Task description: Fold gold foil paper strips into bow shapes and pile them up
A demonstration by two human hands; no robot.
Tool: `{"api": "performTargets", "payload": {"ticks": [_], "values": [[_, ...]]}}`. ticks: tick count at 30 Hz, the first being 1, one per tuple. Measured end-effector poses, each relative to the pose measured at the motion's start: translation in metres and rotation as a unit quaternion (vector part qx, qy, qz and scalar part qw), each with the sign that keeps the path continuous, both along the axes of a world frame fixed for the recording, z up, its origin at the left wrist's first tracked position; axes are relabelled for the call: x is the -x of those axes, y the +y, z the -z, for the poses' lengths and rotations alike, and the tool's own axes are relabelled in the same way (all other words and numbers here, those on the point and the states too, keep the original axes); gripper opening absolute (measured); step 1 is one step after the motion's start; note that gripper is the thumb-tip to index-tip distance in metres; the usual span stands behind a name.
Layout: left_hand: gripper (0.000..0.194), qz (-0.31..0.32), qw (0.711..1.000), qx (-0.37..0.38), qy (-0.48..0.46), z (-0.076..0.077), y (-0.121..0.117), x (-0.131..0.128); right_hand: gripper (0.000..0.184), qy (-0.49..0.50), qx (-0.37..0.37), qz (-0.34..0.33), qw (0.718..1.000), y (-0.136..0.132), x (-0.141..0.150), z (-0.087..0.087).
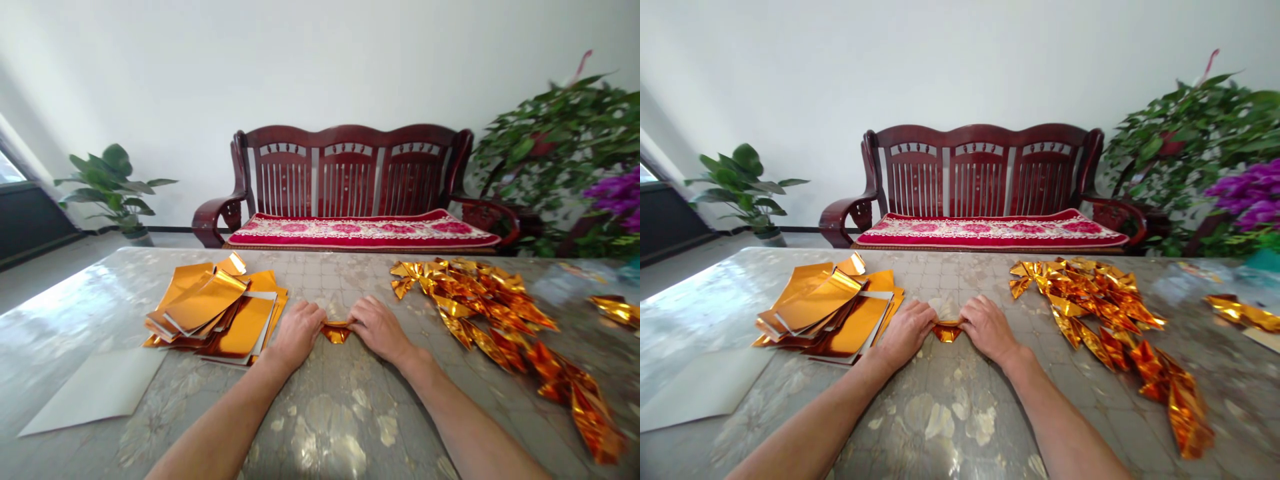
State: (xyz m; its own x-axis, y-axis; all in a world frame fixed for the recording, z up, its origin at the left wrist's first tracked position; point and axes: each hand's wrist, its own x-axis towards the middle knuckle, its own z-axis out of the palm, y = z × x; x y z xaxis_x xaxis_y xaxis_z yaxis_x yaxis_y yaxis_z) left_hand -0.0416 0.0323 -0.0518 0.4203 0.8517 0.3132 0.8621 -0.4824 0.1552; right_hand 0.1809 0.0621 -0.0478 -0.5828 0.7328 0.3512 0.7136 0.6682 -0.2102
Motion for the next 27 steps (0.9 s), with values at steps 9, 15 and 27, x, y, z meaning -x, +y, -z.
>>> {"api": "performTargets", "payload": {"ticks": [9,15,27], "values": [[0.014,0.008,0.999,-0.004,0.042,-0.005,-0.009,-0.002,0.019,-0.023,-0.036,-0.039,0.998,-0.002,-0.008,0.004],[0.023,-0.034,0.999,0.017,-0.030,-0.003,-0.010,-0.006,0.022,0.002,-0.020,-0.013,1.000,0.000,-0.006,0.008],[0.020,-0.108,0.977,0.135,-0.122,-0.003,0.004,-0.005,0.004,0.034,0.084,0.040,0.995,0.007,-0.003,0.006]]}}
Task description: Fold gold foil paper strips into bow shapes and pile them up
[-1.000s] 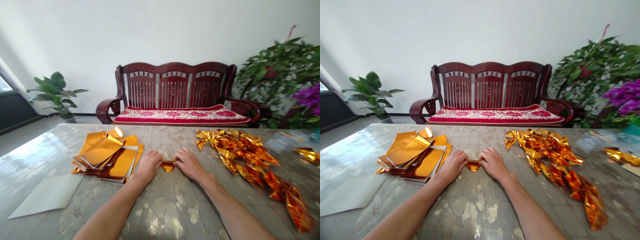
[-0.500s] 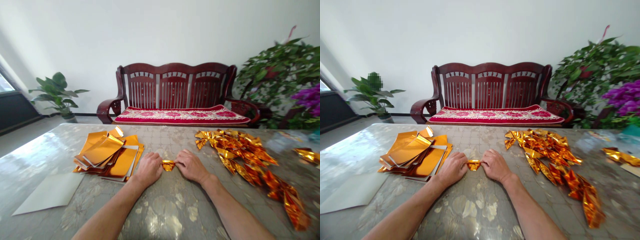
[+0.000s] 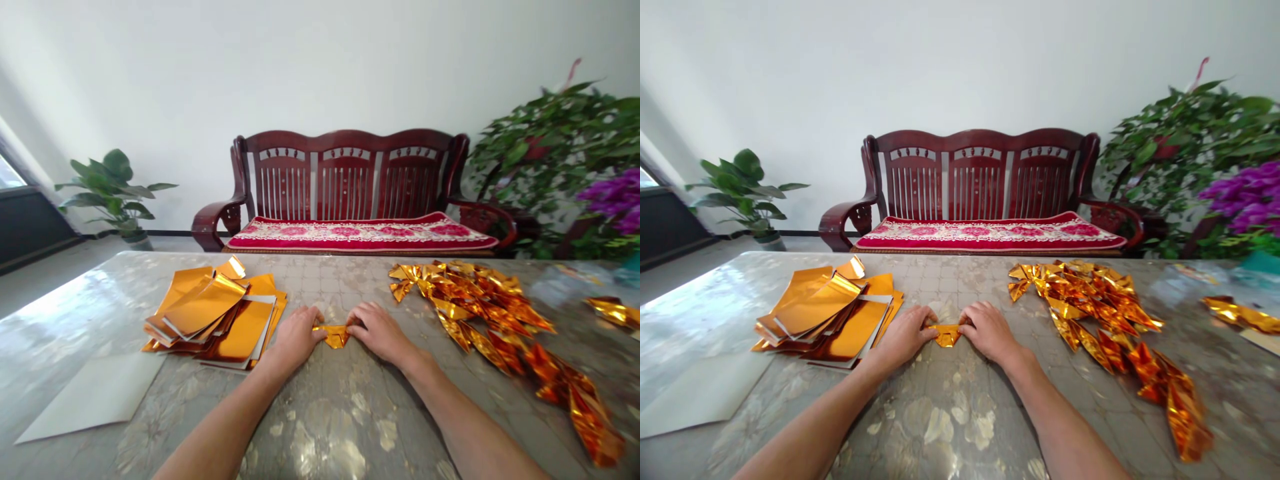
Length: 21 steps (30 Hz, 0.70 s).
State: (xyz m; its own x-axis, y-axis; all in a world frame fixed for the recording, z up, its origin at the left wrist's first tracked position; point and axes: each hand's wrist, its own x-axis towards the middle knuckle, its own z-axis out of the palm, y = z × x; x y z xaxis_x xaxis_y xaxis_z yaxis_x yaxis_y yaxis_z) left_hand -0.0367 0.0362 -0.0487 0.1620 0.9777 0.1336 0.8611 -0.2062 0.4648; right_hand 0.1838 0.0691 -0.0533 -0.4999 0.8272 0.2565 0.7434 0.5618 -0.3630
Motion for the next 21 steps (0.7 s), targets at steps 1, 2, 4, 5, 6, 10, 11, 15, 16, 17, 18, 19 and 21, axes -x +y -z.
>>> {"api": "performTargets", "payload": {"ticks": [1,2,4,5,6,10,11,15,16,17,18,19,21], "values": [[0.018,0.001,1.000,0.008,0.004,-0.001,0.000,0.000,0.004,0.000,0.000,-0.002,1.000,0.000,-0.001,0.000],[0.017,0.001,1.000,0.018,0.006,-0.003,0.000,0.001,0.004,0.000,0.000,-0.003,1.000,0.000,-0.001,0.000],[0.015,0.000,0.999,0.037,0.006,-0.006,0.000,0.000,0.005,0.007,0.000,-0.007,1.000,0.000,-0.002,0.000],[0.014,0.001,0.999,0.042,0.002,-0.007,0.000,-0.001,0.006,0.011,0.001,-0.010,1.000,0.001,-0.002,0.001],[0.013,0.000,0.999,0.043,-0.004,-0.008,0.000,-0.002,0.006,0.015,0.002,-0.011,1.000,0.001,-0.002,0.002],[0.007,-0.008,0.997,0.034,-0.076,-0.004,-0.002,-0.011,0.006,0.055,-0.006,0.010,0.998,-0.001,0.000,0.005],[0.006,-0.009,0.994,0.023,-0.107,-0.001,-0.003,-0.013,0.005,0.071,-0.015,0.023,0.997,-0.002,0.002,0.005],[0.010,-0.002,0.976,-0.137,-0.170,0.008,-0.009,-0.021,0.008,0.174,-0.017,0.105,0.979,-0.008,0.013,0.004],[0.010,0.014,0.970,-0.185,-0.155,0.008,-0.011,-0.022,0.014,0.214,0.016,0.112,0.970,-0.010,0.017,0.002],[0.011,0.035,0.963,-0.231,-0.132,0.008,-0.013,-0.022,0.021,0.258,0.058,0.103,0.959,-0.012,0.020,0.001],[0.012,0.061,0.955,-0.270,-0.103,0.008,-0.016,-0.021,0.028,0.300,0.101,0.086,0.945,-0.014,0.023,-0.001],[0.014,0.089,0.946,-0.303,-0.074,0.007,-0.018,-0.021,0.034,0.339,0.141,0.066,0.928,-0.016,0.026,-0.002],[0.015,0.140,0.928,-0.345,-0.026,0.004,-0.022,-0.021,0.041,0.399,0.199,0.037,0.894,-0.019,0.031,-0.005]]}}
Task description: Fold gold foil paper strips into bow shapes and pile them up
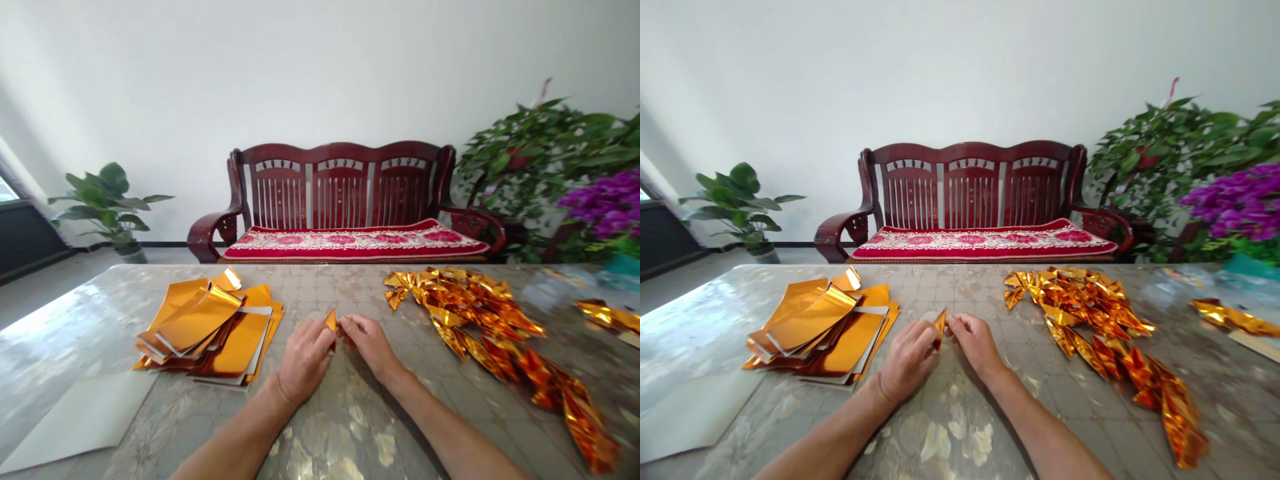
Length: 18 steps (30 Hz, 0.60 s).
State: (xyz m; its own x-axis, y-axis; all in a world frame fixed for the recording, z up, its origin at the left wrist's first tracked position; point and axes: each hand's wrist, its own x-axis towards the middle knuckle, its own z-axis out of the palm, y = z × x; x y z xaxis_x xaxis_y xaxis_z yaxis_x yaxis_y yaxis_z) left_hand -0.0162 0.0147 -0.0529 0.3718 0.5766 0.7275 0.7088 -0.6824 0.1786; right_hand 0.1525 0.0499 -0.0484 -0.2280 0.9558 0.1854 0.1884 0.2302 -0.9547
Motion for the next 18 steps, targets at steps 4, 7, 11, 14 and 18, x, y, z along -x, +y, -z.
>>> {"api": "performTargets", "payload": {"ticks": [4,7,11,14,18], "values": [[0.020,0.026,0.996,-0.061,0.057,-0.0011,-0.0022,-0.0023,0.037,0.057,0.044,-0.015,0.997,-0.0035,0.0081,0.0010],[0.025,0.024,0.992,-0.086,0.089,0.0013,-0.0006,-0.0043,0.031,0.048,0.048,0.000,0.998,-0.0039,0.0115,0.0049],[0.026,0.040,0.991,-0.050,0.118,0.0014,-0.0008,-0.0038,0.026,0.013,0.014,0.027,0.999,-0.0040,0.0110,0.0066],[0.020,0.055,0.993,0.018,0.100,-0.0011,-0.0034,-0.0027,0.023,-0.016,-0.041,0.062,0.997,-0.0033,0.0079,0.0055],[0.020,-0.015,0.988,0.073,-0.133,-0.0002,0.0002,-0.0015,0.020,-0.031,-0.081,0.064,0.994,-0.0022,0.0048,0.0048]]}}
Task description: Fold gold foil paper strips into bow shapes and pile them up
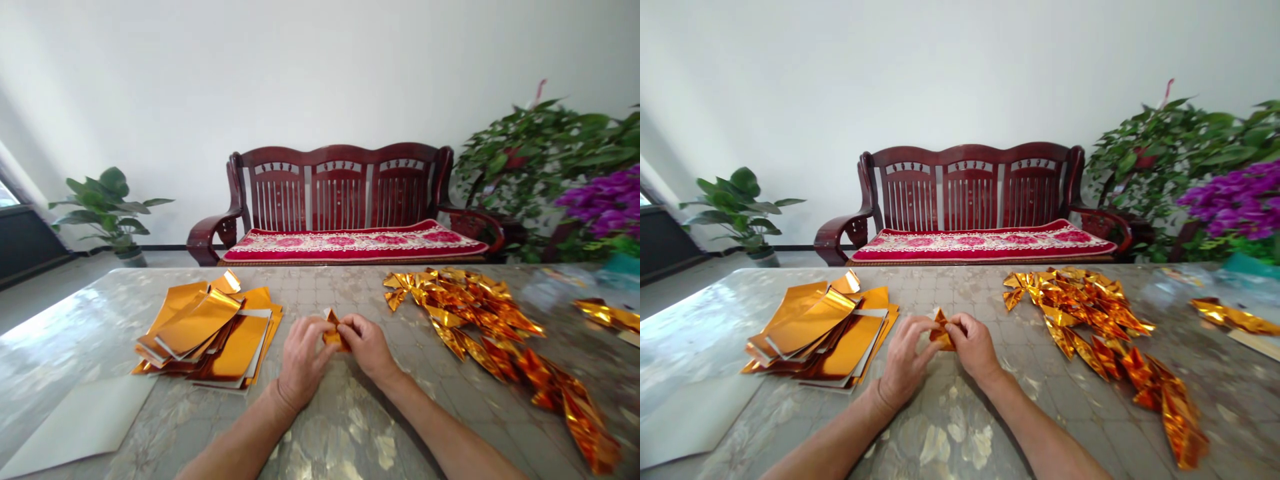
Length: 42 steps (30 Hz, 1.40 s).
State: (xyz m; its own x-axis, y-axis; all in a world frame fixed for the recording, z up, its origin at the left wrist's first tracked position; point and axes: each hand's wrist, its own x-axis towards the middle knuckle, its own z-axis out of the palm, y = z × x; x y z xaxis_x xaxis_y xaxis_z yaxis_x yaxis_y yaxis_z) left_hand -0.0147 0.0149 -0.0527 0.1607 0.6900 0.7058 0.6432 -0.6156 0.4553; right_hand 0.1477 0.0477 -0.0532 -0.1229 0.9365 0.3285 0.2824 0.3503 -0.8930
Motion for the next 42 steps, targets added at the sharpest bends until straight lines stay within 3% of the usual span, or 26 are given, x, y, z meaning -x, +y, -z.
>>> {"api": "performTargets", "payload": {"ticks": [2,7,10,13,18,22,24,26,29,32,36,42], "values": [[0.032,-0.051,0.989,0.036,-0.132,0.002,0.007,0.001,0.019,-0.008,-0.010,-0.014,1.000,-0.001,0.000,0.000],[0.036,0.007,0.942,0.181,-0.282,0.004,0.019,0.001,0.016,-0.040,-0.043,-0.047,0.997,-0.003,0.001,0.001],[0.027,0.008,0.926,0.231,-0.297,0.003,0.018,-0.001,0.015,-0.054,-0.060,-0.054,0.995,-0.003,0.001,0.003],[0.022,-0.002,0.925,0.232,-0.301,0.001,0.015,-0.003,0.014,-0.072,-0.064,-0.050,0.994,-0.003,-0.001,0.005],[0.024,-0.030,0.937,0.226,-0.266,-0.002,0.013,-0.004,0.017,-0.091,-0.063,-0.052,0.992,-0.008,0.001,0.000],[0.032,-0.003,0.930,0.257,-0.263,-0.001,0.014,-0.004,0.023,-0.102,-0.061,-0.036,0.992,-0.008,0.001,-0.002],[0.044,0.043,0.903,0.300,-0.303,0.001,0.016,-0.003,0.022,-0.106,-0.060,-0.032,0.992,-0.006,0.000,-0.001],[0.052,0.091,0.859,0.345,-0.366,0.004,0.018,-0.002,0.022,-0.106,-0.058,-0.031,0.992,-0.004,-0.002,0.001],[0.052,0.131,0.796,0.396,-0.439,0.006,0.021,-0.001,0.021,-0.101,-0.054,-0.033,0.993,-0.003,-0.003,0.001],[0.052,0.145,0.767,0.432,-0.451,0.007,0.022,-0.001,0.021,-0.092,-0.050,-0.045,0.993,-0.002,-0.003,0.000],[0.049,0.152,0.786,0.424,-0.423,0.007,0.021,0.000,0.021,-0.085,-0.044,-0.058,0.994,-0.002,-0.004,0.000],[0.037,0.103,0.855,0.372,-0.347,0.007,0.018,0.001,0.018,-0.149,-0.093,-0.036,0.984,-0.003,-0.006,0.001]]}}
